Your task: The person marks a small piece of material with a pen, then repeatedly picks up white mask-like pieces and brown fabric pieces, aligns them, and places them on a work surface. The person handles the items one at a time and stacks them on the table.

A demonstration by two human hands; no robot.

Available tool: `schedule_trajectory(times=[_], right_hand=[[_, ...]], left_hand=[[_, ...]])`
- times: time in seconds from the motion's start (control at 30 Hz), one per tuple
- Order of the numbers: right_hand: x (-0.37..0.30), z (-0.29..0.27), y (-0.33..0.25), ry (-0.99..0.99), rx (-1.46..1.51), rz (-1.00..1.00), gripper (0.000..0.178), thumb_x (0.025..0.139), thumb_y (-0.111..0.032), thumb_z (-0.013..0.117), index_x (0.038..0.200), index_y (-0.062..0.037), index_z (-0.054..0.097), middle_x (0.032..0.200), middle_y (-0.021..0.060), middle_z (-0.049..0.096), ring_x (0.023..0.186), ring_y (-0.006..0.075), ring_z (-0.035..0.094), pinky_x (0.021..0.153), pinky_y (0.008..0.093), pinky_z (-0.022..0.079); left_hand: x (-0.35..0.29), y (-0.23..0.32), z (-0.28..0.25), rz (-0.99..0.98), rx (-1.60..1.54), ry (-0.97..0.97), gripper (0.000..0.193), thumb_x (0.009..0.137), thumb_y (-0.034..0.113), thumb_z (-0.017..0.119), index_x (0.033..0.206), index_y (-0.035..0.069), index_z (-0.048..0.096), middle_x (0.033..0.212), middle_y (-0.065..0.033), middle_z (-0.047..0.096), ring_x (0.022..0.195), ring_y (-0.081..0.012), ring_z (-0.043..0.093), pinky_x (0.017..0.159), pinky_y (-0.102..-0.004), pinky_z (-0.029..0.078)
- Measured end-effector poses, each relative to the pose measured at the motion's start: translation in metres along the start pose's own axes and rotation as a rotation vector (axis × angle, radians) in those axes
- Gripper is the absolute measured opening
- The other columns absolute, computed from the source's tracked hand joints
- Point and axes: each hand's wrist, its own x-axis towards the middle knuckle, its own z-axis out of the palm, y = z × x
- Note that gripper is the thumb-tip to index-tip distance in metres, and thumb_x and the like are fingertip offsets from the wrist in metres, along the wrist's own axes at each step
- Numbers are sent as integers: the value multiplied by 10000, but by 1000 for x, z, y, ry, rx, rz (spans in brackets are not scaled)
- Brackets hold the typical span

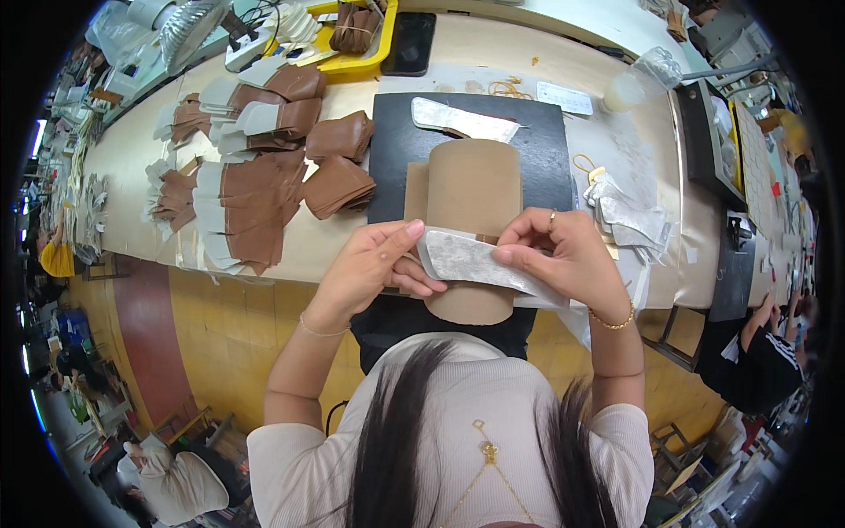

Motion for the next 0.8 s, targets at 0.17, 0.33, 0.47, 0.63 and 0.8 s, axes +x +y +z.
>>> schedule_trajectory(times=[0.17,0.33,0.47,0.63,0.8], right_hand=[[15,4,-1,-29,-76,8,201,846,-198,749,887,-4,716,654,71,657,560,93,568,566,241,467],[17,7,3,-18,-67,38,198,842,-194,744,878,-2,714,652,79,661,548,109,572,558,248,463],[17,8,4,0,-69,-11,194,845,-194,739,873,-4,712,655,87,661,544,121,576,551,260,458],[17,9,0,-13,-86,27,200,852,-201,733,885,-5,711,662,97,658,565,129,584,558,268,454],[13,0,1,-38,-93,10,237,812,-206,784,921,-13,701,691,65,654,618,113,587,601,254,461]], left_hand=[[7,0,-2,14,-27,12,488,1059,332,441,1077,-134,582,919,-224,697,749,-293,741,611,-293,631],[6,1,-2,3,-48,18,498,1057,338,441,1062,-138,588,913,-222,694,748,-301,740,609,-292,631],[3,1,-1,24,-32,25,419,1031,286,514,1030,-122,609,859,-187,694,746,-283,742,610,-283,629],[5,-1,-1,24,11,27,218,950,135,650,956,-82,637,814,-151,693,719,-237,739,602,-254,621],[8,-4,-3,6,38,54,145,915,78,684,900,-60,643,813,-150,696,678,-218,731,586,-236,614]])
